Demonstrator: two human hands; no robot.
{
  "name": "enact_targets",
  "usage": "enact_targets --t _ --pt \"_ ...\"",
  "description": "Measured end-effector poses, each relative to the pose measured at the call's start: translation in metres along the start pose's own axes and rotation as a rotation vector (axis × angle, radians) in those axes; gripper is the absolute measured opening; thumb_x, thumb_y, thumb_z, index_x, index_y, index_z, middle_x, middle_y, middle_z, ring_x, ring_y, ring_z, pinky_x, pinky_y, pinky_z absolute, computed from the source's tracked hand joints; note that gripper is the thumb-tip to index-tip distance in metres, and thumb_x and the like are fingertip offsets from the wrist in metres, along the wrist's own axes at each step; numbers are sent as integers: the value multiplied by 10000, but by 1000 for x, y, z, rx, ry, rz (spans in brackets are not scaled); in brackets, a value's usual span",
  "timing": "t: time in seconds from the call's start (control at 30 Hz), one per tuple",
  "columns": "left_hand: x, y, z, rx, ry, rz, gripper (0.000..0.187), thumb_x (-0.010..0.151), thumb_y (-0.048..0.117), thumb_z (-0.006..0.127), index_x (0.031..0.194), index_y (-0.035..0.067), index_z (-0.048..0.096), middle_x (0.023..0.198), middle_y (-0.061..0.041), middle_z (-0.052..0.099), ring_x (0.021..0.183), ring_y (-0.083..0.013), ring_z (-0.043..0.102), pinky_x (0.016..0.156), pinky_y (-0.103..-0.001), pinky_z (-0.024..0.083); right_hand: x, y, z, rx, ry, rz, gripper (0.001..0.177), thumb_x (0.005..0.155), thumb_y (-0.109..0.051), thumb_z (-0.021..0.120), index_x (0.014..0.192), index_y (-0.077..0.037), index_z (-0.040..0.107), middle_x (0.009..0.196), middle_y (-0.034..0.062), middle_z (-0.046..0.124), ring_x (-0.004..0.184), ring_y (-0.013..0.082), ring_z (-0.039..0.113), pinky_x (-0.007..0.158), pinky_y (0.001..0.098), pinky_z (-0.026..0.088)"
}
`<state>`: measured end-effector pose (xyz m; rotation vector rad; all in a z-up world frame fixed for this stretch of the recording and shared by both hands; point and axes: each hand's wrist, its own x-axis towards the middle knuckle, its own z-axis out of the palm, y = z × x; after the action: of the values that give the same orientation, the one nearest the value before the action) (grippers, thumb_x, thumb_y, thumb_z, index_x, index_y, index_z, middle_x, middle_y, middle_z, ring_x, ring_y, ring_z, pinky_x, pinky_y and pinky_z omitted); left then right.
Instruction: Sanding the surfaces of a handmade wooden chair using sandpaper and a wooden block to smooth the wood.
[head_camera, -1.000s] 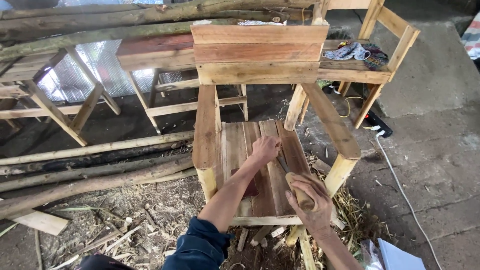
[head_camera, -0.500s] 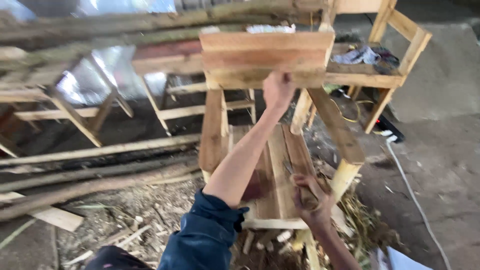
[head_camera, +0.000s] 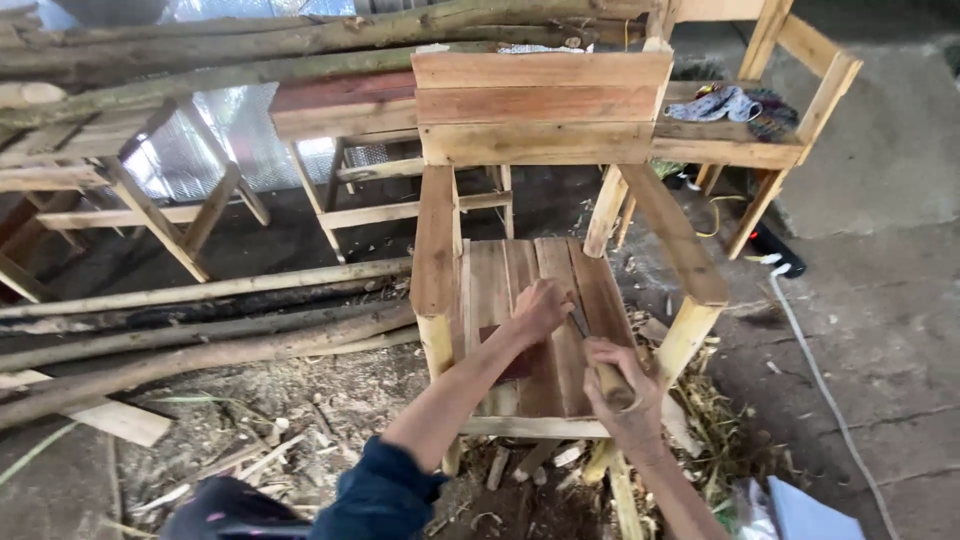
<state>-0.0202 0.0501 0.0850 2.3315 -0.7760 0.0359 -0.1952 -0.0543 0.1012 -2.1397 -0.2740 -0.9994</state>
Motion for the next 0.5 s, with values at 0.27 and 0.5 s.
enact_targets --t 0.27,0.5 --pt "35 -26 48 153 160 43 85 714 52 624 654 0 596 742 -128 610 639 -295 586 565 -412 476 -15 10 6 -38 -60 -8 392 615 9 751 953 -104 587 1103 50 689 991 198 680 922 303 558" --pt "36 -22 40 366 107 191 150 737 -10 517 812 71 618 948 -93 587 866 -323 595 631 -436 525 -6 5 -1 -171 -45 24 315 639 -122 749 913 -201 614 1058 -99 705 926 72 659 1040 423 258"
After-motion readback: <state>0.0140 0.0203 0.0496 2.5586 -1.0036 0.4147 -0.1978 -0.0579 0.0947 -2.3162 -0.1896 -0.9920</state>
